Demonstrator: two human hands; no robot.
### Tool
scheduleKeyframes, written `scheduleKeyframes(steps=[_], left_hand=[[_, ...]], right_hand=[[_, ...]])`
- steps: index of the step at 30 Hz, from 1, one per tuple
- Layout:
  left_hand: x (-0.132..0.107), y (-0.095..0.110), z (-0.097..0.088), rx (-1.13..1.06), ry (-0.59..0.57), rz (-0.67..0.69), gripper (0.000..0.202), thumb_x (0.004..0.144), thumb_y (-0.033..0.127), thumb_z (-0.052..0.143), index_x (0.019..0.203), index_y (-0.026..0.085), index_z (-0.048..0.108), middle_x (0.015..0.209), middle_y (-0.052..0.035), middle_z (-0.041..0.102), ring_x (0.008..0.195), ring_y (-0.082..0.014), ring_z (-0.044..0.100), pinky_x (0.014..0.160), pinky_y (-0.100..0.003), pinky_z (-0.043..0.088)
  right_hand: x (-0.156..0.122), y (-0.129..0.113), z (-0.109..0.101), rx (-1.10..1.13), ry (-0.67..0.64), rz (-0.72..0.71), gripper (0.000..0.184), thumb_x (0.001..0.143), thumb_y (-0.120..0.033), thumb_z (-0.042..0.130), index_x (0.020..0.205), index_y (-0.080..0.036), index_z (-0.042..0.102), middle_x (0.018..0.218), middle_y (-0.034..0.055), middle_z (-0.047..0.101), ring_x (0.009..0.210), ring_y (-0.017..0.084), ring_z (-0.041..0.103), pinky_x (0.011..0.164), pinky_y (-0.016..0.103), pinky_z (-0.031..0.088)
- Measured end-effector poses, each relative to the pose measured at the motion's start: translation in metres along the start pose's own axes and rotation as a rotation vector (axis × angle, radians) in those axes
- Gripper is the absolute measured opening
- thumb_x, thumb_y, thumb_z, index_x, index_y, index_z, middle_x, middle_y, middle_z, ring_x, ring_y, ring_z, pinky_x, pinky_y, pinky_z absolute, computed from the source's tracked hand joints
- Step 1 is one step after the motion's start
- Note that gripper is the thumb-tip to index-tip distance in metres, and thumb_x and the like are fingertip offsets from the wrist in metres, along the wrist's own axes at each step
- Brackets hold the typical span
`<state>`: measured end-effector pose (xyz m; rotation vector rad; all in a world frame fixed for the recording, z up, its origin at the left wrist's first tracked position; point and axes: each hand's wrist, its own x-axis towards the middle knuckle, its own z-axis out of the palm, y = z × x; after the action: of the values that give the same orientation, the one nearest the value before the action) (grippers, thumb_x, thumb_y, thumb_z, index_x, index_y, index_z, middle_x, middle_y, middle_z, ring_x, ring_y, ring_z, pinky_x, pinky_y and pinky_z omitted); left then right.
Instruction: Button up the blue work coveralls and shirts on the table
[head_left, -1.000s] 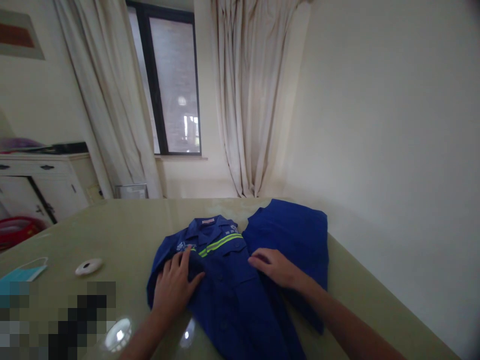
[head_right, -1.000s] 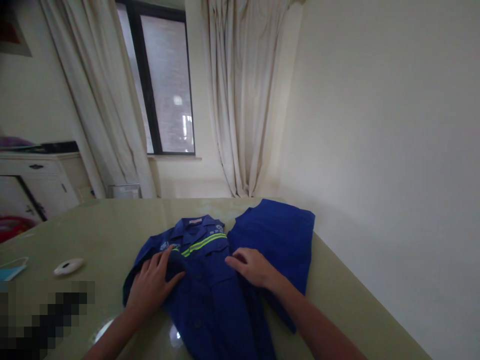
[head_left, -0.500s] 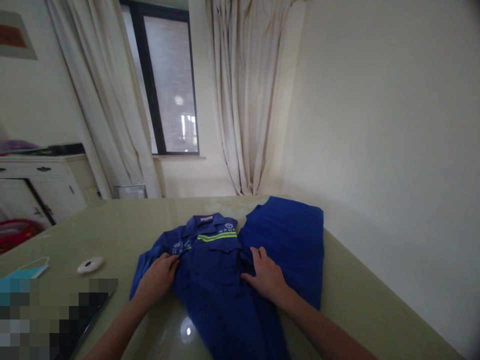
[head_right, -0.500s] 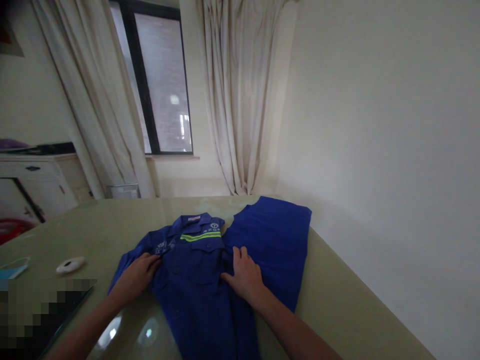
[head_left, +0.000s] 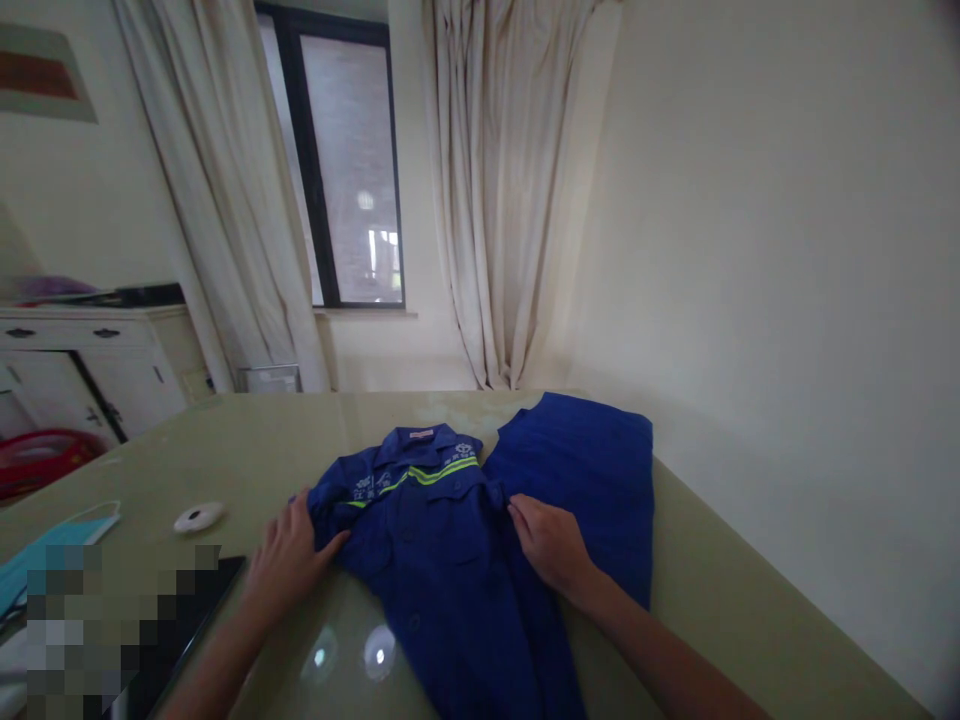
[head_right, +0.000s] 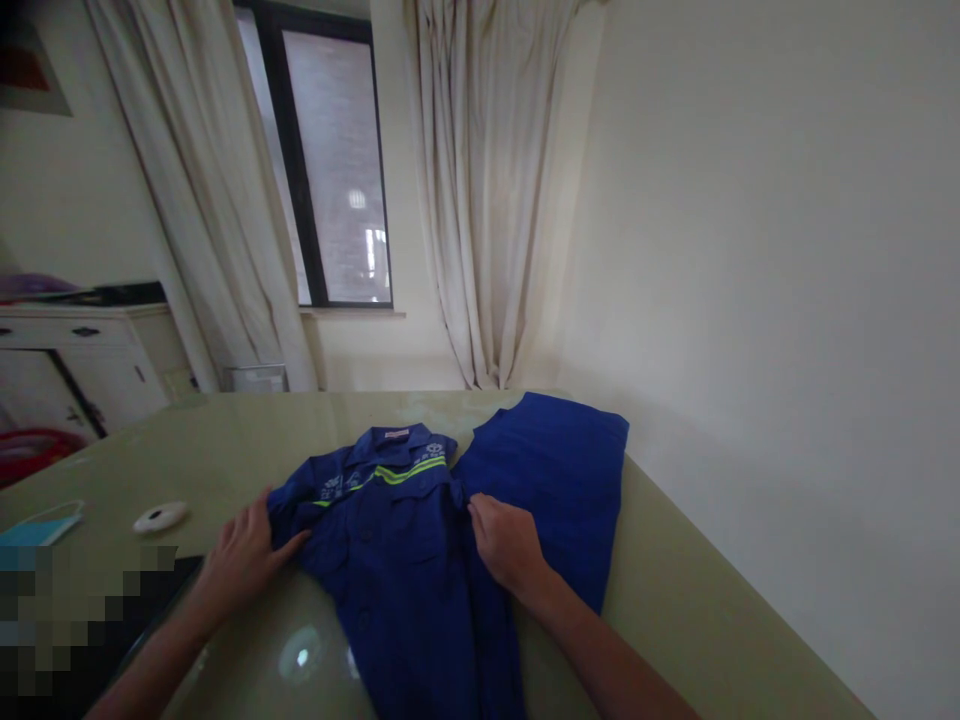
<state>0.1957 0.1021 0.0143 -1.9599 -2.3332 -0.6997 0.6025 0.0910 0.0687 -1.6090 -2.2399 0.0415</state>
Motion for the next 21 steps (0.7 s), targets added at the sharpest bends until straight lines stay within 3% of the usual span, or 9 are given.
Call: scheduleKeyframes(steps=[3,5,8,11,13,15,16,18,21], left_hand=[[0.014,0.007,-0.002,0.114,-0.177,-0.104,0.087,0.085,0.054,0.048,0.155,0.005,0.029,0.151,-0.0268,0.047,0.135,-0.0474,0.048,0.105,-0.062,0.04],[0.019,0.01,-0.005,0.124,-0.286,-0.048,0.073,0.086,0.037,0.048,0.153,0.007,0.036,0.152,-0.0222,0.05,0.136,-0.0403,0.05,0.111,-0.055,0.039],[0.017,0.01,-0.01,0.026,-0.44,0.135,0.065,0.083,0.022,0.047,0.147,0.013,0.047,0.147,-0.0151,0.058,0.133,-0.0282,0.057,0.113,-0.04,0.04],[0.004,0.013,-0.02,-0.023,-0.528,0.237,0.053,0.081,0.02,0.048,0.132,0.023,0.063,0.132,-0.0085,0.07,0.122,-0.0259,0.065,0.106,-0.038,0.046],[-0.004,0.018,-0.03,0.016,-0.588,0.291,0.039,0.08,0.02,0.047,0.108,0.026,0.073,0.113,-0.0061,0.076,0.109,-0.0267,0.07,0.098,-0.038,0.05],[-0.007,0.027,-0.037,0.064,-0.613,0.343,0.03,0.079,0.022,0.046,0.09,0.026,0.074,0.099,-0.0067,0.076,0.098,-0.0276,0.071,0.09,-0.039,0.052],[-0.005,0.033,-0.039,0.066,-0.599,0.367,0.03,0.08,0.025,0.046,0.09,0.024,0.074,0.099,-0.0079,0.076,0.097,-0.028,0.071,0.089,-0.039,0.052],[0.002,0.047,-0.036,0.037,-0.514,0.354,0.039,0.085,0.033,0.044,0.107,0.019,0.073,0.112,-0.0129,0.073,0.106,-0.0296,0.068,0.095,-0.04,0.05],[0.017,0.071,-0.017,0.048,-0.321,0.18,0.064,0.091,0.049,0.042,0.136,0.005,0.056,0.136,-0.0241,0.062,0.129,-0.0356,0.057,0.109,-0.044,0.041]], right_hand=[[-0.002,-0.007,-0.015,0.156,0.244,-0.147,0.031,0.106,-0.03,0.037,0.095,-0.022,0.065,0.09,0.0064,0.073,0.083,0.02,0.069,0.076,0.027,0.046],[-0.004,-0.01,-0.032,0.301,0.445,-0.159,0.029,0.105,-0.032,0.04,0.093,-0.021,0.064,0.085,0.0057,0.07,0.078,0.019,0.066,0.075,0.028,0.047],[-0.018,-0.006,-0.062,0.502,0.682,-0.06,0.023,0.102,-0.035,0.049,0.087,-0.022,0.061,0.078,0.0015,0.062,0.073,0.018,0.06,0.07,0.027,0.047],[-0.04,0.016,-0.084,0.616,0.81,0.091,0.023,0.098,-0.037,0.053,0.081,-0.023,0.059,0.073,-0.0019,0.056,0.065,0.016,0.054,0.061,0.026,0.044],[-0.054,0.041,-0.091,0.626,0.765,0.138,0.028,0.097,-0.038,0.052,0.074,-0.022,0.056,0.069,-0.0023,0.055,0.062,0.016,0.052,0.057,0.026,0.041],[-0.06,0.067,-0.093,0.538,0.555,0.151,0.033,0.095,-0.04,0.051,0.067,-0.022,0.054,0.063,-0.0023,0.054,0.059,0.016,0.051,0.054,0.027,0.04],[-0.06,0.078,-0.093,0.463,0.433,0.162,0.03,0.092,-0.041,0.054,0.068,-0.022,0.056,0.063,-0.0024,0.055,0.058,0.017,0.052,0.055,0.028,0.041],[-0.052,0.092,-0.087,0.312,0.264,0.186,0.021,0.087,-0.042,0.06,0.081,-0.022,0.063,0.072,-0.0006,0.062,0.064,0.019,0.058,0.061,0.03,0.046],[-0.026,0.09,-0.067,0.249,0.166,0.128,0.032,0.089,-0.044,0.06,0.111,-0.021,0.065,0.106,0.0079,0.07,0.091,0.024,0.067,0.084,0.037,0.052]])
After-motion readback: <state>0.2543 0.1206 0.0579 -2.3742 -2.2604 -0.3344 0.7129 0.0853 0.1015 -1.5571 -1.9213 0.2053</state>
